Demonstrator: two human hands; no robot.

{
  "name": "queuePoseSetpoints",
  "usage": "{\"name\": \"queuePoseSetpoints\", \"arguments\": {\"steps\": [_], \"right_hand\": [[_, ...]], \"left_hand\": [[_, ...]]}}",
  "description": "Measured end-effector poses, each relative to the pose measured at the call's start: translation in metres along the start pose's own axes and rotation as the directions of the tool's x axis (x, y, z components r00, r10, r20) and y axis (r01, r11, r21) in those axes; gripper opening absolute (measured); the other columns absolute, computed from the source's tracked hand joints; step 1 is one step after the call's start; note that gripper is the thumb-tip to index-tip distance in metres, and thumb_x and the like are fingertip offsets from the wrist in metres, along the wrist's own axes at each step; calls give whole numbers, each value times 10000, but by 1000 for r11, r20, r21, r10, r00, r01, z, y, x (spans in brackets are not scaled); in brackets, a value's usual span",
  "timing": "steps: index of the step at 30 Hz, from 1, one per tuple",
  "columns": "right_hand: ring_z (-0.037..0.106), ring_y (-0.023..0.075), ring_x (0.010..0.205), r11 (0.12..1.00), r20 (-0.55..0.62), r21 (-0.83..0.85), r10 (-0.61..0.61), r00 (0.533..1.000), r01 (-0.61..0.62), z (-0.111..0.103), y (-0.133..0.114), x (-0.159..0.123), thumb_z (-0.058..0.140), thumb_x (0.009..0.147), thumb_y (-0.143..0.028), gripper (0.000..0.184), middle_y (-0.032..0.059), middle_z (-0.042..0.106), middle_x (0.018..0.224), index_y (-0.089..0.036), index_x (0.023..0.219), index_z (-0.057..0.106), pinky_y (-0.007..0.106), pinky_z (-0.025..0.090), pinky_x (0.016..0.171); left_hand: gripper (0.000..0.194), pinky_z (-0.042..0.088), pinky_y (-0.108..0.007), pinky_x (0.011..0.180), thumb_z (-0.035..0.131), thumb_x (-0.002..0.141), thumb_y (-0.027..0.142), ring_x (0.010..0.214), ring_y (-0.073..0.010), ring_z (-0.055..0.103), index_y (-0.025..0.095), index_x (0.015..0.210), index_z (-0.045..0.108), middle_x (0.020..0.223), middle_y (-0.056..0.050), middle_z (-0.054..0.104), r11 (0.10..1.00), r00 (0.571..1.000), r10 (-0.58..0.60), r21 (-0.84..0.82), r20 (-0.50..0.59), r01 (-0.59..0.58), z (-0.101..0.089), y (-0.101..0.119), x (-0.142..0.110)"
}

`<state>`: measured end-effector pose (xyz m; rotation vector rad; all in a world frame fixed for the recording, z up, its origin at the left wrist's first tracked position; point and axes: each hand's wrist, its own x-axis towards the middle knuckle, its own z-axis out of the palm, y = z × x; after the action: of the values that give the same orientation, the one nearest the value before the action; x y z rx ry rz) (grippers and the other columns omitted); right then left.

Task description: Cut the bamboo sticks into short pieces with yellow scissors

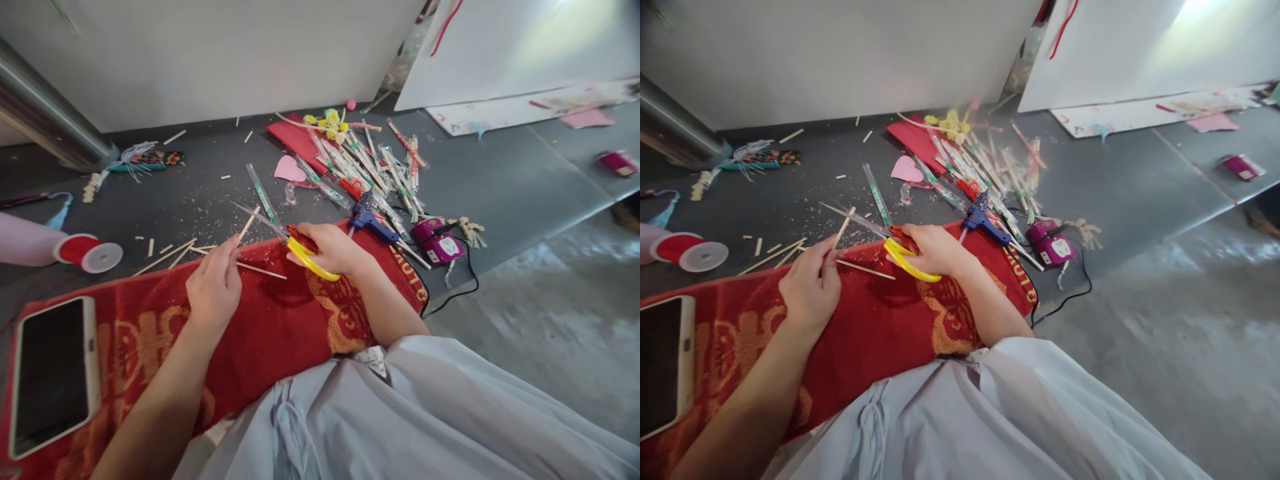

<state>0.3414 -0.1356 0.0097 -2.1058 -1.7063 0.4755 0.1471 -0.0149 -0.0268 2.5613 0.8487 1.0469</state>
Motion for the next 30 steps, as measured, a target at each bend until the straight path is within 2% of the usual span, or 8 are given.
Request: {"name": "queuePoseSetpoints", "arguments": {"steps": [13, 21, 30], "right_hand": [[581, 172, 753, 998, -9, -62, 25, 1000, -25, -1, -1, 0, 568, 833, -529, 409, 78, 647, 874, -142, 964, 557, 249, 294, 637], [618, 212, 863, 997, -31, -74, 35, 999, -38, 1, -1, 0, 537, 827, -628, 561, 118, 662, 974, -122, 1068, 560, 265, 336, 687], [639, 229, 928, 983, -9, -162, 82, 997, -82, 3, -3, 1, 448, 904, -587, 503, 134, 682, 1043, -134, 1090, 562, 277, 357, 723]], "left_hand": [[279, 505, -260, 793, 426, 924, 262, 908, -170, 675, 228, 1106, 634, 1029, -52, 719, 999, 999, 6, -42, 37, -4, 3, -2, -4], [281, 509, -257, 750, 422, 931, 278, 898, -173, 684, 217, 1101, 637, 1024, -62, 725, 999, 998, 26, -32, 53, -24, 4, -2, -3], [307, 499, -250, 775, 417, 926, 282, 897, -168, 675, 230, 1136, 634, 994, -46, 726, 1000, 995, -19, -21, 96, 21, 5, -4, -2]]}}
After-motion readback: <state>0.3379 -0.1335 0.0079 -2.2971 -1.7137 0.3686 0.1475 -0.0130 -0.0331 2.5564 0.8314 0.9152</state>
